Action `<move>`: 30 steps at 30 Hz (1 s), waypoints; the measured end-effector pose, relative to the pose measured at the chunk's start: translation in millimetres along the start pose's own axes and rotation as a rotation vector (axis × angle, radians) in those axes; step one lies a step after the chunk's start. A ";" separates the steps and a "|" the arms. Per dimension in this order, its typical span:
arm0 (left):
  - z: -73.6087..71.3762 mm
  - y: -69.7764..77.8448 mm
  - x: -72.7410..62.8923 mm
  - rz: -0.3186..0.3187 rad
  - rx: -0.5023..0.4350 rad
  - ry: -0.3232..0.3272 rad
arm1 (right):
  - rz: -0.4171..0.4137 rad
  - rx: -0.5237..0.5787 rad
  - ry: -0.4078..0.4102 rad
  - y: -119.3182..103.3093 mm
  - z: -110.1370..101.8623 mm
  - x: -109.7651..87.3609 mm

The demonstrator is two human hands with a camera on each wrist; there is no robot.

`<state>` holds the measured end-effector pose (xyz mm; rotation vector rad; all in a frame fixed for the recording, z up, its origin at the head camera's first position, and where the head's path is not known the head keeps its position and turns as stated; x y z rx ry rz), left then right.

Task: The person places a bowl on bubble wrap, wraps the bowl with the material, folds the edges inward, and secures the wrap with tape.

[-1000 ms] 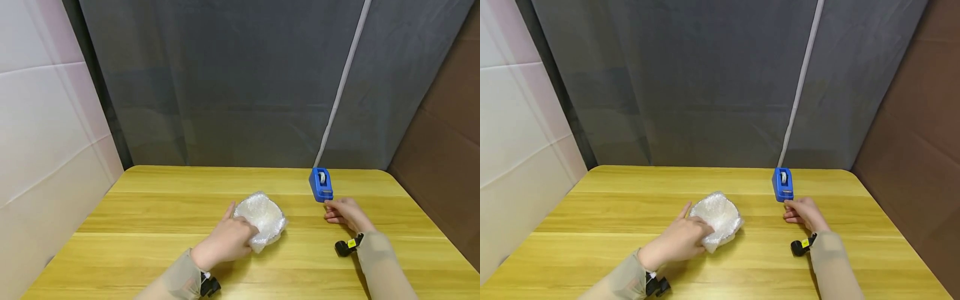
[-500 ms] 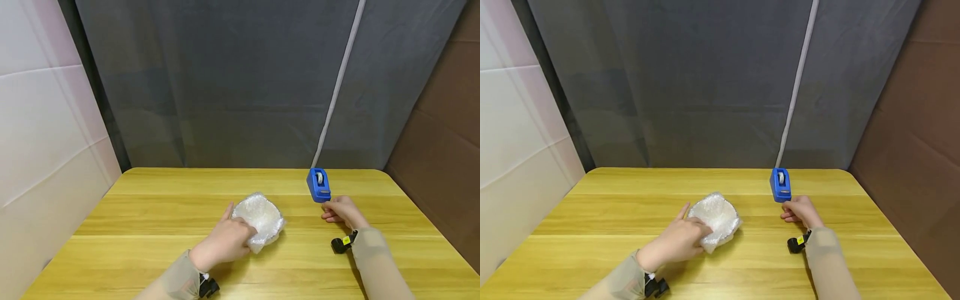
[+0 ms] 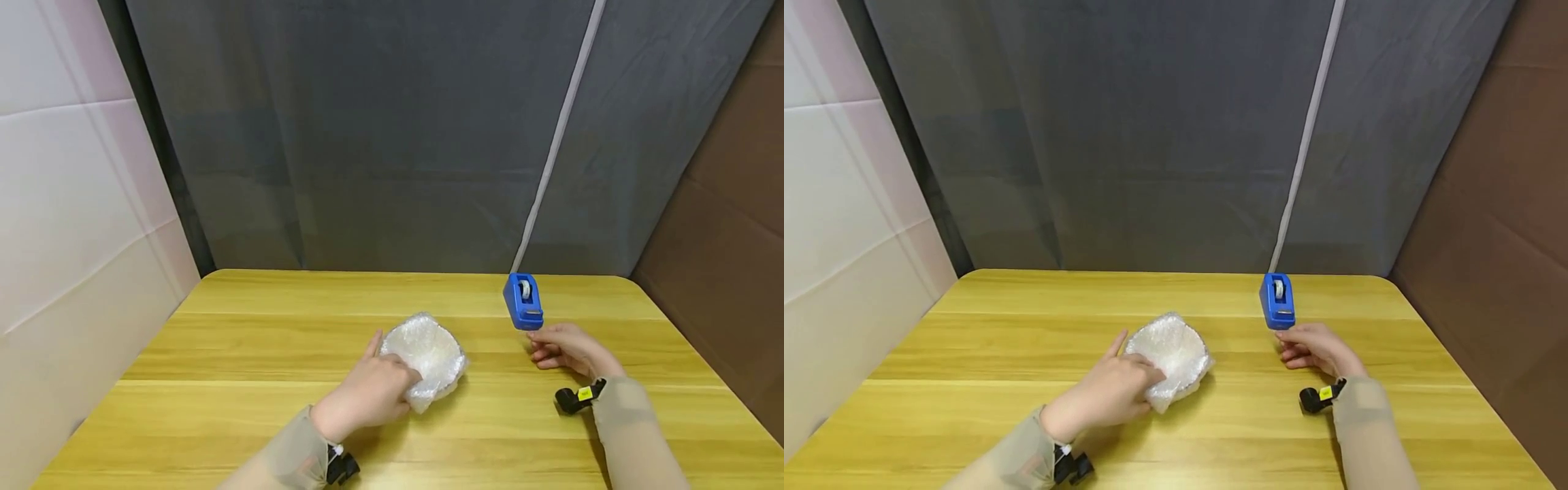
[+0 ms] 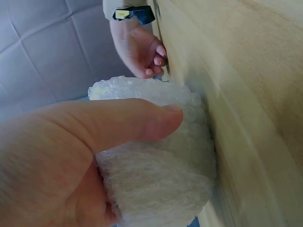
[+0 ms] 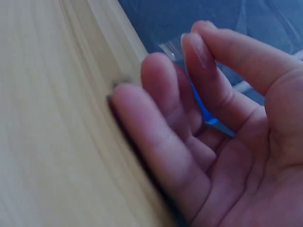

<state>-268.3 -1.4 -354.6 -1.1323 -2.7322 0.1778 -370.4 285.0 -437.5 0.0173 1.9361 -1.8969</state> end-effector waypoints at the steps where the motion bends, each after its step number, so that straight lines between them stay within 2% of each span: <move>1: -0.5 -0.2 -0.3 -0.001 0.002 -0.003 | -0.006 -0.024 -0.017 -3.5 4.2 0.2; 5: 0.1 0.4 0.0 -0.003 0.014 -0.019 | -0.078 -0.157 -0.092 -24.8 28.4 -0.5; 11: 2.9 1.3 1.0 0.001 0.034 -0.029 | -0.233 -0.391 -0.198 -69.1 81.2 -7.8; 17: 2.2 -1.2 0.2 -0.014 0.034 -0.037 | -0.351 -0.552 -0.398 -105.1 145.0 -8.3; 21: 2.1 -0.8 1.6 -0.012 0.030 -0.049 | -0.351 -0.642 -0.522 -113.4 176.9 -7.7; 27: 2.9 -0.7 3.8 -0.007 0.026 -0.055 | -0.311 -0.817 -0.643 -114.4 210.6 -3.1; 30: 4.2 -1.4 5.2 -0.009 0.034 -0.050 | -0.318 -0.919 -0.694 -115.9 224.1 -0.9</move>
Point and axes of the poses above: each hand's wrist, its own x-axis towards the middle knuckle, its own z-axis out of the palm, y = z × x, the point moved 9 cm from there along x, towards the middle knuckle, and after that the axes turned 8 degrees about x, right-handed, at the moved point
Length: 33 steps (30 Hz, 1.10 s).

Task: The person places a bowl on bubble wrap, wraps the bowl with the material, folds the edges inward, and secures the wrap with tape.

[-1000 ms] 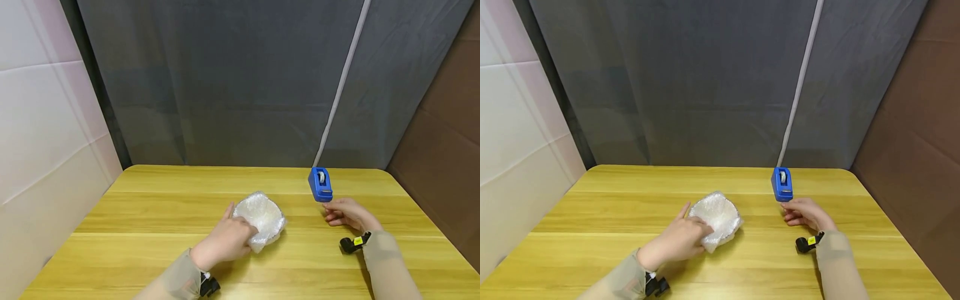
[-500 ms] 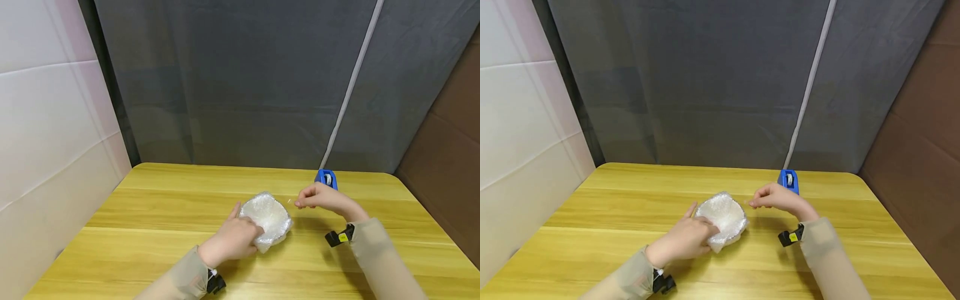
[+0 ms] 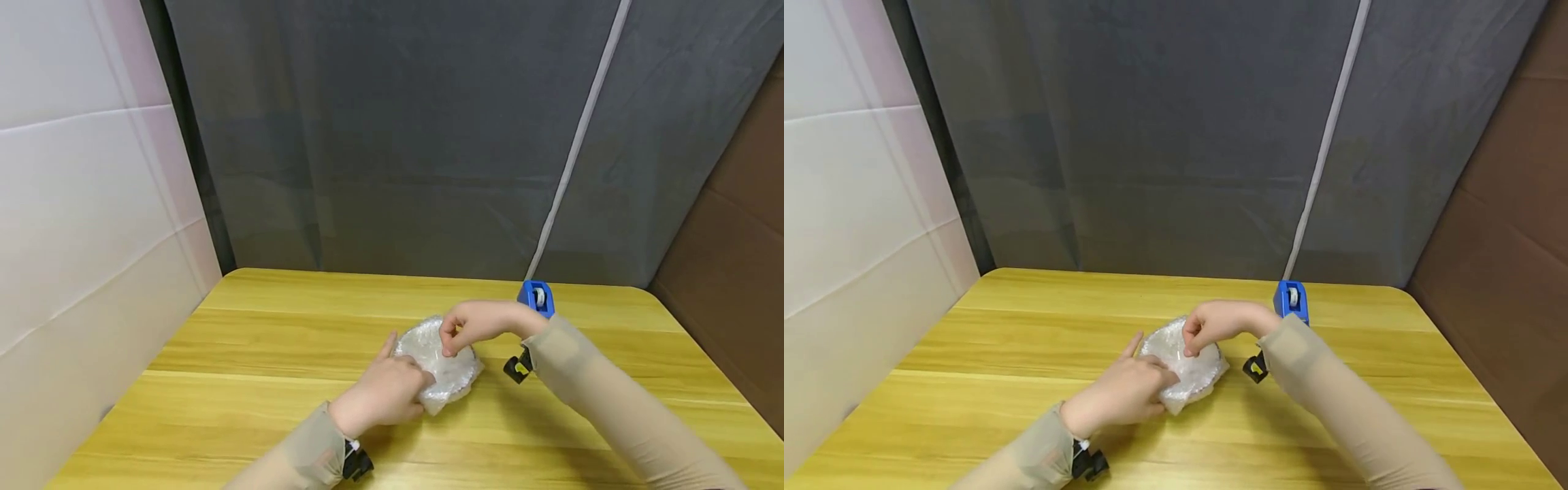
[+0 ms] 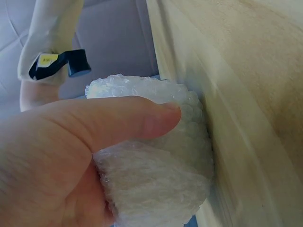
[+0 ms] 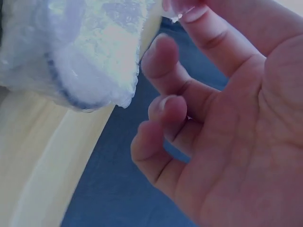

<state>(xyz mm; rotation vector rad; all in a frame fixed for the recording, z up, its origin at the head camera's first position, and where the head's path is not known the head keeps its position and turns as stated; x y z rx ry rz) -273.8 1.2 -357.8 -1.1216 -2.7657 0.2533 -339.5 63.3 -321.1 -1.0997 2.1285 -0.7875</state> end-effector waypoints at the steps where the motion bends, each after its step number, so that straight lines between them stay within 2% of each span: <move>1: 0.1 -0.1 0.4 -0.001 0.000 0.002 | -0.001 -0.033 -0.019 -1.8 0.8 3.0; 7: 1.2 0.7 2.2 -0.001 -0.001 0.006 | 0.038 -0.160 -0.083 -3.7 5.6 13.9; 11: 0.1 2.3 3.0 0.003 -0.004 0.013 | 0.074 -0.200 -0.077 0.4 10.1 16.9; 21: -1.2 4.5 4.4 0.008 -0.001 0.014 | 0.173 -0.452 0.055 7.8 13.5 22.2; 27: -1.0 3.1 2.7 0.002 -0.004 0.015 | 0.272 -0.649 0.191 9.5 13.6 25.4; 33: -0.2 2.1 0.7 -0.001 0.003 0.022 | 0.298 -0.733 0.290 5.1 15.3 25.9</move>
Point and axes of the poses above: each hand's wrist, its own x-axis towards the middle knuckle, its own z-axis out of the palm, y = z × x, the point moved 9 cm from there along x, towards the middle knuckle, and after that the axes turned 8 degrees about x, right-handed, at the moved point
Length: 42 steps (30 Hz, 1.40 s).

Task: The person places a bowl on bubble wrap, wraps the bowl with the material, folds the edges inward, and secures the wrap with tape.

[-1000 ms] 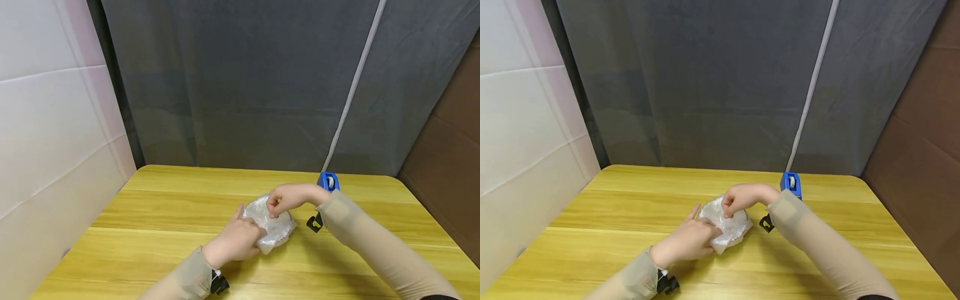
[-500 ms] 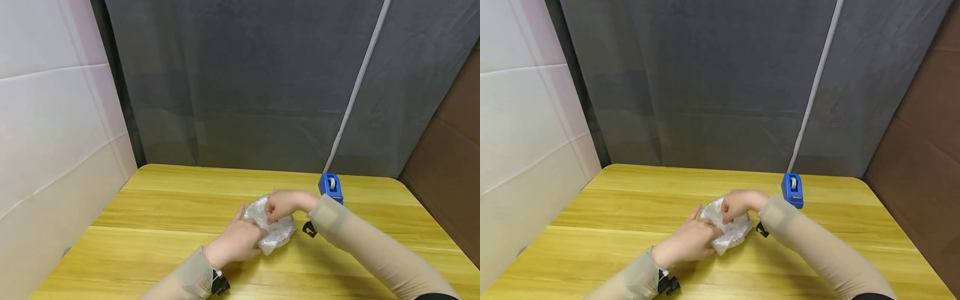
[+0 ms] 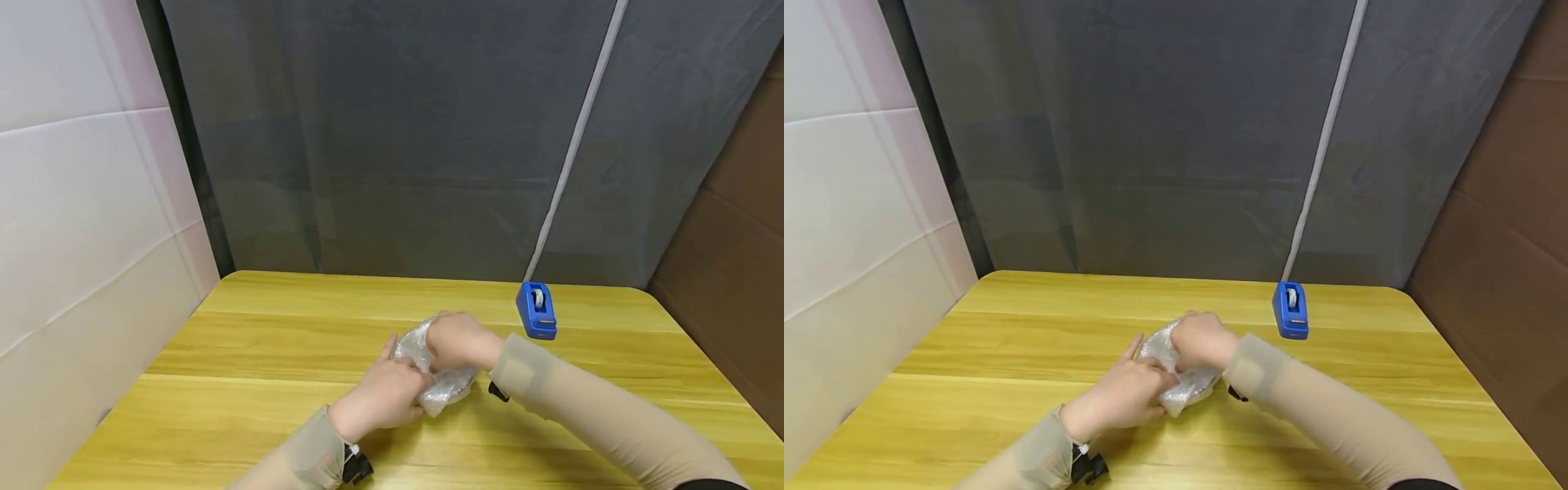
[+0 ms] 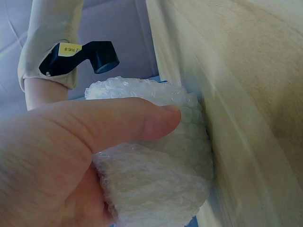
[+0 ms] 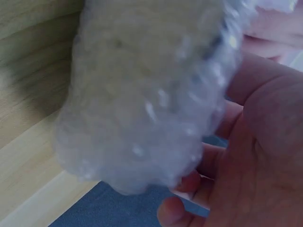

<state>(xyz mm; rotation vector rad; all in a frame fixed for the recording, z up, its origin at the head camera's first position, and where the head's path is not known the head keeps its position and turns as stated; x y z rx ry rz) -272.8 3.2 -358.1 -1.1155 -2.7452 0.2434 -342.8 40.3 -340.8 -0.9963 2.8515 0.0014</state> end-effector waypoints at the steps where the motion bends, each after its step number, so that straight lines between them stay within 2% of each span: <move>1: 0.2 -0.1 -0.1 -0.001 0.001 0.001 | 0.004 -0.010 0.013 -0.5 -0.4 0.0; 8: -0.2 0.8 -0.1 0.012 0.027 0.021 | 0.026 -0.138 0.080 -3.0 0.2 1.0; 13: 0.3 2.1 -0.8 0.030 0.001 0.024 | 0.012 -0.206 0.106 -7.5 3.3 2.0; 22: -2.3 0.9 -3.0 0.022 0.032 0.043 | 0.045 -0.266 0.084 -10.1 8.9 4.5; 29: -2.2 -0.2 -3.6 0.006 0.039 0.051 | 0.090 -0.272 0.083 -9.2 8.4 4.6; 37: -9.9 5.4 -4.3 0.022 0.116 0.101 | 0.146 -0.278 0.073 -4.6 4.4 5.6; 42: -13.1 9.1 -3.8 0.037 0.171 0.115 | 0.184 -0.183 0.026 2.4 1.5 8.4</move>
Point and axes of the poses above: each hand's wrist, its own x-axis towards the middle knuckle, its own z-axis out of the palm, y = z × x, the point moved 9 cm from there along x, towards the middle knuckle, and after that the axes turned 8 degrees about x, right-handed, at the moved point
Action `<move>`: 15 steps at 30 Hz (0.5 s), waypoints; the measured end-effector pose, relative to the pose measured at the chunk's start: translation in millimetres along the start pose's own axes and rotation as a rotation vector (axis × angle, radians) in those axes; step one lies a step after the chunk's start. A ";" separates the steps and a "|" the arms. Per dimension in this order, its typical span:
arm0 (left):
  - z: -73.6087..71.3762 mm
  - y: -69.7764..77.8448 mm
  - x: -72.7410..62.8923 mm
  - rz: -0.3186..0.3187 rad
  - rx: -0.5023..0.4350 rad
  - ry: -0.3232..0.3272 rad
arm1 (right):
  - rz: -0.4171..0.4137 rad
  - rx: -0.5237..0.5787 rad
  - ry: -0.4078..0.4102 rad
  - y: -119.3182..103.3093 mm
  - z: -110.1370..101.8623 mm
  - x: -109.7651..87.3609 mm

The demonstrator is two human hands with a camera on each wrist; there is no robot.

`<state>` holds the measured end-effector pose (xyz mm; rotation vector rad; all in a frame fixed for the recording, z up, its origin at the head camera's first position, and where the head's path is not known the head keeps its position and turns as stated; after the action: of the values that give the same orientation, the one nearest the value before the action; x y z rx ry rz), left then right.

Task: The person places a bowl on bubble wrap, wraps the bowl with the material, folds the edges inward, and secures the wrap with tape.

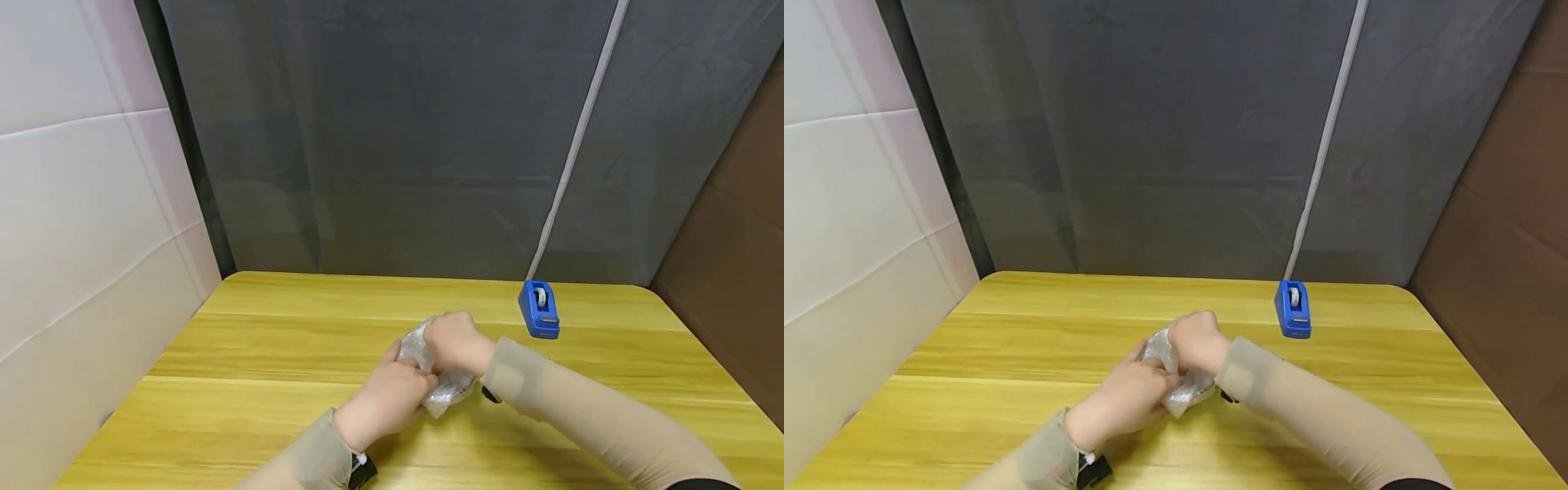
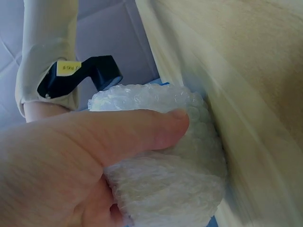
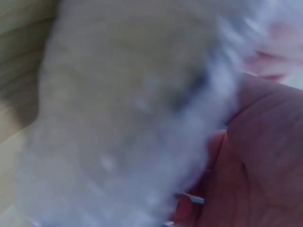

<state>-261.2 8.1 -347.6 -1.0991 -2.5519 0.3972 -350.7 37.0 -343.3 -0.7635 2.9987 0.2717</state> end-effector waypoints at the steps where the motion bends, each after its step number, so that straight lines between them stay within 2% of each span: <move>1: 0.7 0.5 0.5 -0.001 0.005 -0.006 | 0.007 0.033 -0.017 2.0 0.4 0.6; 4: 2.6 1.0 1.8 -0.003 0.004 -0.025 | 0.014 0.137 -0.068 7.4 1.2 1.8; 7: 3.4 0.7 2.2 -0.001 0.004 -0.039 | 0.020 0.187 -0.105 10.7 0.9 2.5; 15: 3.4 2.0 3.2 0.001 -0.013 -0.056 | 0.046 0.151 -0.114 13.3 0.5 2.1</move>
<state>-263.3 11.4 -350.8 -1.1084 -2.6061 0.4180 -358.9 47.6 -341.9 -0.6423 2.8914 0.0854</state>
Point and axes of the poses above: each hand's wrist, its own x-axis towards the middle knuckle, its own z-axis out of the palm, y = z × x, the point moved 9 cm from there along x, towards the middle knuckle, and after that the axes turned 8 degrees about x, right-handed, at the moved point
